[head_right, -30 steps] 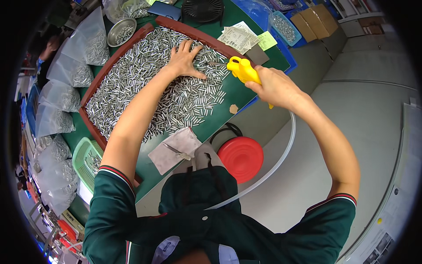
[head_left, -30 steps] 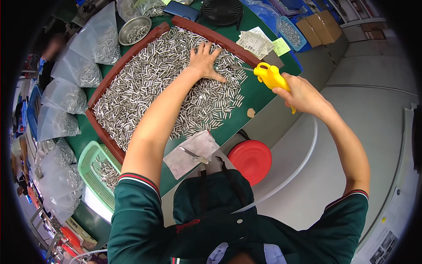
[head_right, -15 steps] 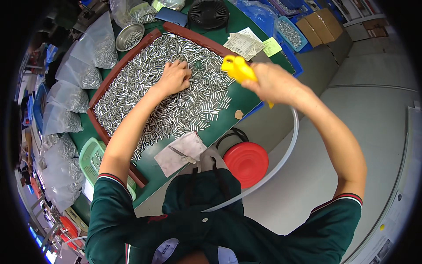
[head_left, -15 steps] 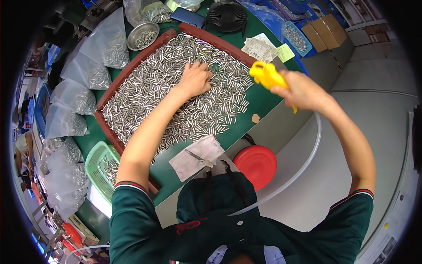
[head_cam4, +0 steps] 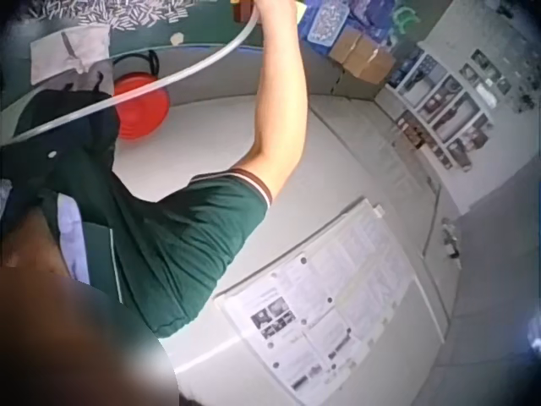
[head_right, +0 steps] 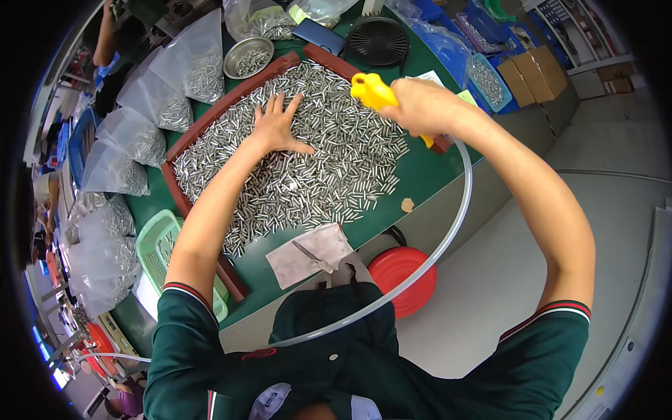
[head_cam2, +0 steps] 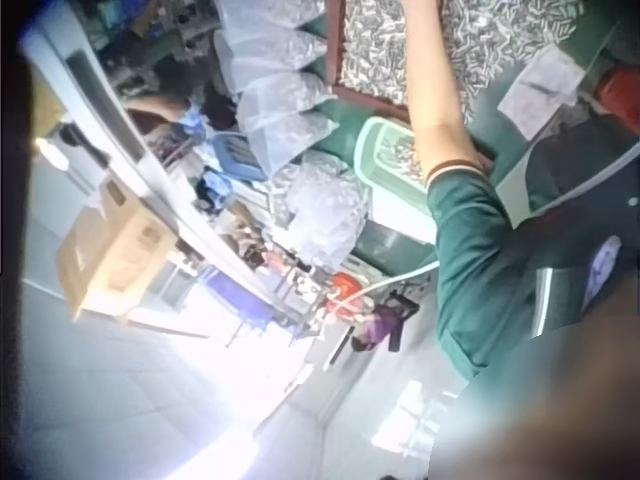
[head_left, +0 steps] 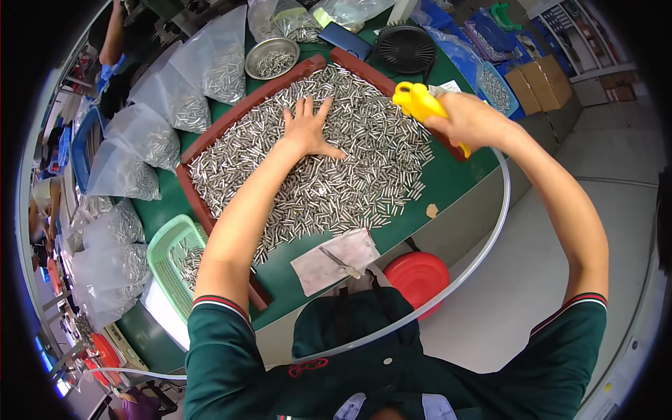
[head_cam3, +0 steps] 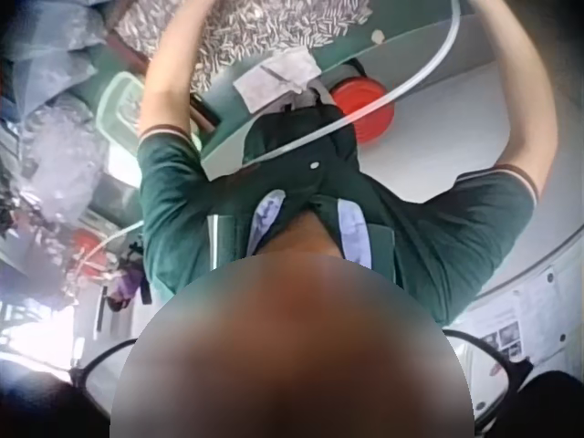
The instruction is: Inspecting and sorting small metal pins at a factory workbench using a compressed air duster.
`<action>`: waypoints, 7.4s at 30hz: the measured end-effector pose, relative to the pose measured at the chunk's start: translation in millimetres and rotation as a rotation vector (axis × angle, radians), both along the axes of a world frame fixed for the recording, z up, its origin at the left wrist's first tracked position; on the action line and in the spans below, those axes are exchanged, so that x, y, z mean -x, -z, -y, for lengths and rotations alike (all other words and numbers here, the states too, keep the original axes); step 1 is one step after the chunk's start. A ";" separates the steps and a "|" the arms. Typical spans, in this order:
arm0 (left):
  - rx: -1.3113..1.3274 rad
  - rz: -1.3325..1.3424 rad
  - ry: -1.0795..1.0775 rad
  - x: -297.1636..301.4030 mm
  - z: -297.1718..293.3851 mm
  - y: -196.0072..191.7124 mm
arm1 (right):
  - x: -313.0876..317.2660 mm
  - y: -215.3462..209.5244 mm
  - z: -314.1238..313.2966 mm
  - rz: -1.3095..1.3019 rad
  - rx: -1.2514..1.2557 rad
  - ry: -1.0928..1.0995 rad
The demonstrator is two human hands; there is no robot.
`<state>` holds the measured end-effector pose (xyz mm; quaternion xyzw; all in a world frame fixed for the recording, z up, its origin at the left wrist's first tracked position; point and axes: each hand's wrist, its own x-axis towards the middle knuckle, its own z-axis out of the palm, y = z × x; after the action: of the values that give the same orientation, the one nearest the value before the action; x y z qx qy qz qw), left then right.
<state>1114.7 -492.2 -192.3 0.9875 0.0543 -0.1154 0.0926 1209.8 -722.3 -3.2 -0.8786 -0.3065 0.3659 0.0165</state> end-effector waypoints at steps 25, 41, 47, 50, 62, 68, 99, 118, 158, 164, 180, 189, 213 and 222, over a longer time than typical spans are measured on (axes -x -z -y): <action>0.097 0.167 0.159 1.8 -11.2 -3.7 | -8.0 7.0 -18.7 0.205 -0.126 -0.209; 0.077 0.237 -0.149 -14.7 -66.3 17.6 | 7.5 -3.9 -60.7 0.113 -0.060 -0.143; 0.069 0.036 -0.264 -37.2 -57.3 16.6 | 1.6 1.8 -54.9 0.143 -0.030 -0.187; 0.027 -0.034 -0.327 -46.8 -39.9 17.3 | -5.6 6.3 -57.4 0.121 -0.028 -0.169; 0.243 0.115 0.090 -5.2 -32.4 6.4 | -12.3 -12.0 -73.8 0.115 -0.016 -0.073; 0.353 0.073 0.218 30.7 -35.7 -19.4 | -5.8 -5.4 -61.1 0.123 -0.049 -0.261; 0.231 0.143 0.205 22.3 -35.5 -2.3 | 25.3 -23.4 -49.1 0.106 -0.060 -0.093; 0.216 -0.027 -0.241 51.0 -94.2 4.1 | 13.5 5.3 -125.1 0.150 -0.099 -0.254; 0.073 0.704 -0.265 -29.8 -138.5 41.4 | 47.9 2.8 -65.7 0.041 -0.139 -0.259; 0.093 0.766 -0.274 -43.4 -148.1 39.5 | 39.9 11.8 -53.2 0.034 -0.199 -0.283; -0.206 0.446 0.505 -31.3 -154.4 6.6 | 38.2 23.1 -51.9 0.007 -0.176 -0.234; -0.241 0.438 0.468 -30.1 -150.9 16.3 | 43.7 14.6 -60.0 -0.022 -0.160 -0.244; 0.154 0.577 0.403 -40.9 -149.0 2.3 | 46.2 5.9 -60.0 -0.071 -0.119 -0.112; -0.044 0.335 0.504 -40.4 -145.6 20.5 | 45.8 7.0 -59.2 -0.094 -0.129 -0.096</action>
<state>1155.0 -346.7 -212.8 0.9769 -0.2061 0.0308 0.0473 1164.0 -663.1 -10.2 -0.8418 -0.3700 0.3867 0.0701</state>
